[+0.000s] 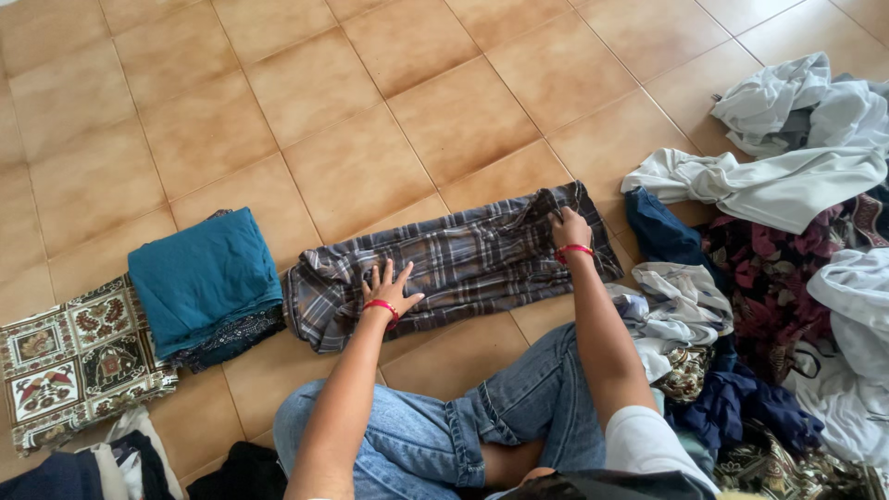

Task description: The person folds a plaid shirt by smoothing it, folding the sleeves inward, and folding the body into a rectangle, then unfolds a white shirt and buttons the front.

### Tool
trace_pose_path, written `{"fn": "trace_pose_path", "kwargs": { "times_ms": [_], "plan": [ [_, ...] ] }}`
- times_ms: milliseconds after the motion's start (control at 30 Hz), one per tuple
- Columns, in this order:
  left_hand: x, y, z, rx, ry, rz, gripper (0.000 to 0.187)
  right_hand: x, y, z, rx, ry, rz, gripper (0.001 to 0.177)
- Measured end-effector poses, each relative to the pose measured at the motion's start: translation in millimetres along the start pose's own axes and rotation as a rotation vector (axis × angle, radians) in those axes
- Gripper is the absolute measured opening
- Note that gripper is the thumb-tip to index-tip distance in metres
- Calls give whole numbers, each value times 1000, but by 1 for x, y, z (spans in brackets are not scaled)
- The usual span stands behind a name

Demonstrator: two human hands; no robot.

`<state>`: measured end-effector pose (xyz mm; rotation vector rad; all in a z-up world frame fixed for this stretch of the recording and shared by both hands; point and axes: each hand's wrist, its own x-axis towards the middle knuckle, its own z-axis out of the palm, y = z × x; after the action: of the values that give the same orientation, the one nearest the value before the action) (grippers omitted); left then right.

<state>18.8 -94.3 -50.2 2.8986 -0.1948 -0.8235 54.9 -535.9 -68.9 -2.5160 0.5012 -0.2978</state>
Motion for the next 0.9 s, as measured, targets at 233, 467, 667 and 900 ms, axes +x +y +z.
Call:
{"fn": "trace_pose_path", "kwargs": {
  "times_ms": [233,467,667,900],
  "plan": [
    [0,6,-1,16,-11,-18,93,-16,-6,5,-328,55,76,37],
    [19,21,24,-88,151,169,91,-30,-38,41,-238,116,-519,55],
    [5,26,28,57,13,110,94,-36,-34,44,-464,-71,-313,89],
    [5,25,30,28,91,130,87,-7,-21,-1,-39,-9,-99,74]
  ]
}}
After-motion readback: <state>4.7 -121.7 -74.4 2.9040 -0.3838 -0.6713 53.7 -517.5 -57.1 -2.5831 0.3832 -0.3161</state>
